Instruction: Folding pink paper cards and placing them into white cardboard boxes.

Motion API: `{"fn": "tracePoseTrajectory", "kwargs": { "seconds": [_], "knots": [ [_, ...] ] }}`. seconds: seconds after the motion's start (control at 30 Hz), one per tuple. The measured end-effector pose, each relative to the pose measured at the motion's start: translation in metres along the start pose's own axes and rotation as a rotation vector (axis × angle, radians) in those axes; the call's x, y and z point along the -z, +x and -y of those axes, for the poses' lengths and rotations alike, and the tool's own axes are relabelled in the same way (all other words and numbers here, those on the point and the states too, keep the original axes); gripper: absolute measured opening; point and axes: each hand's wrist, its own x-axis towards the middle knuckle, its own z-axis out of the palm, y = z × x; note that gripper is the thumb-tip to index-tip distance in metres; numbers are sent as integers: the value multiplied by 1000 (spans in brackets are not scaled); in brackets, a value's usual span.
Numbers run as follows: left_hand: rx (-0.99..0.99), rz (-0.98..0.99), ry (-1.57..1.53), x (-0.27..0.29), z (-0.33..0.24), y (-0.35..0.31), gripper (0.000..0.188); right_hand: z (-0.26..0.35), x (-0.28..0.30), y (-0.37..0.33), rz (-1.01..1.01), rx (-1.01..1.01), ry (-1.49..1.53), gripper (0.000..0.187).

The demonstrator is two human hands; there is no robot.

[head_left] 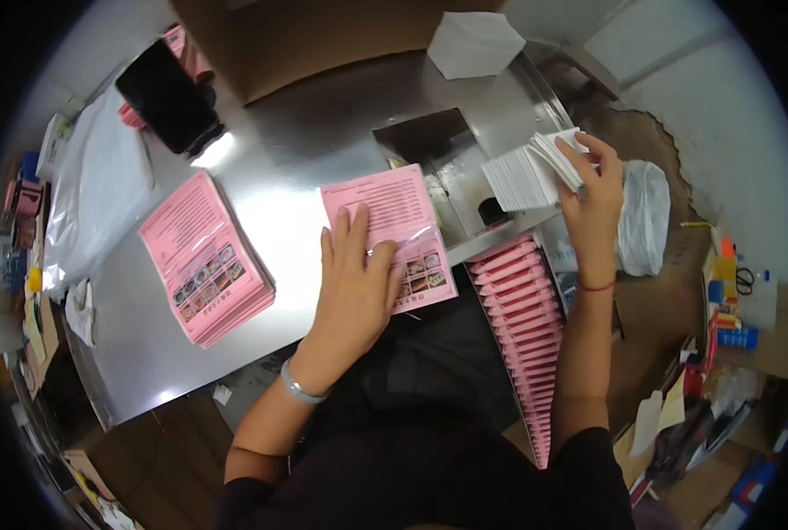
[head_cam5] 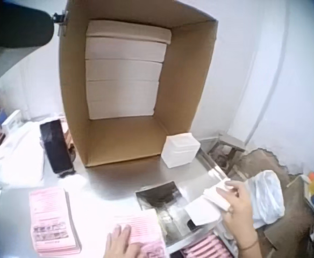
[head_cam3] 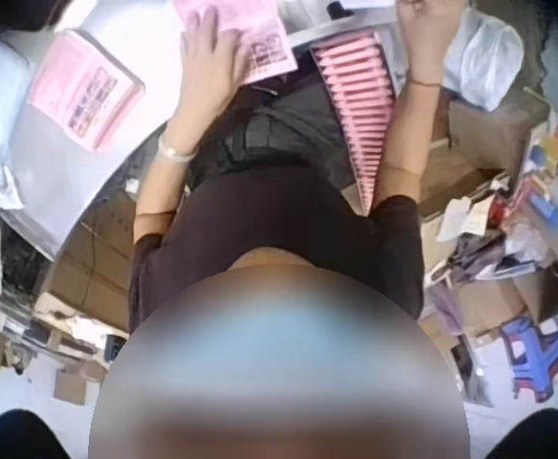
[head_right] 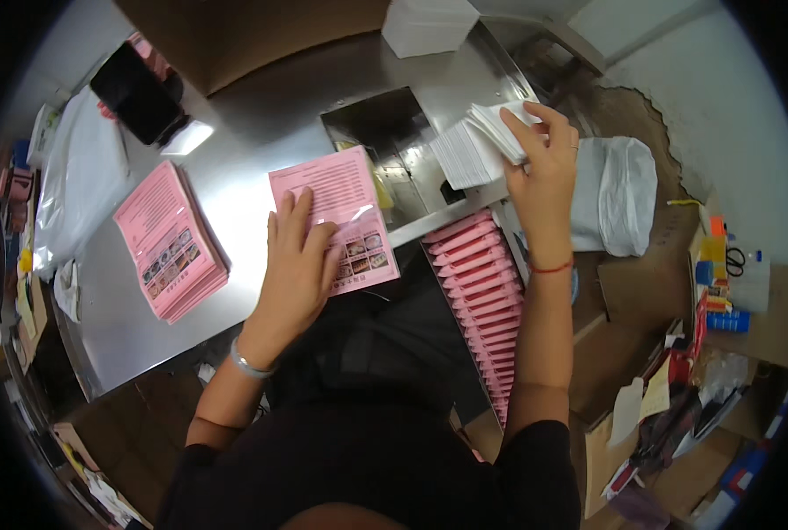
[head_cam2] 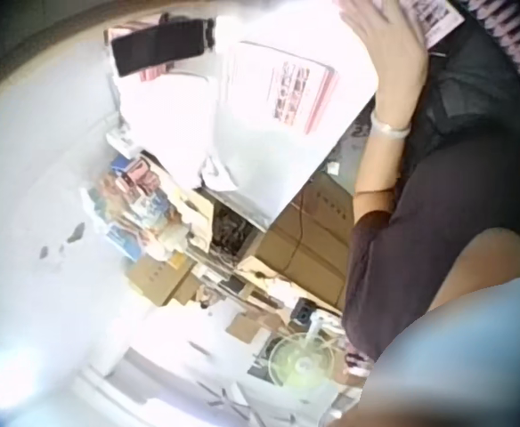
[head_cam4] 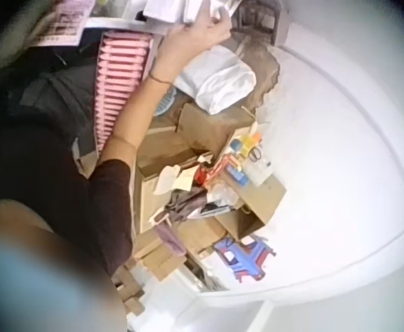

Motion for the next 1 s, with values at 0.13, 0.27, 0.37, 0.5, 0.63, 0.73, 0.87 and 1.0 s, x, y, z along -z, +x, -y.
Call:
{"fn": "tracePoseTrajectory", "kwargs": {
  "seconds": [0.13,0.27,0.37,0.5,0.63,0.73,0.87,1.0],
  "knots": [
    [-22,114,-49,17,12,-1,47,106,-25,-59,214,83,446,34],
    [140,102,-90,25,20,-1,41,124,-53,-44,339,331,312,29],
    [86,-38,-34,12,10,-5,36,143,-88,-30,309,290,358,29],
    [54,-45,53,14,7,-8,40,95,-47,-19,126,64,613,30],
    [-12,42,50,19,12,3,53,53,-33,-13,-7,-62,21,24],
    [86,122,124,26,20,25,69,43,-29,-19,-51,-99,-120,24],
    [-64,107,244,23,22,50,65,33,-11,-11,59,-141,-13,27],
    [42,188,211,29,17,25,57,14,-2,-11,108,-110,122,34]
  ]
}}
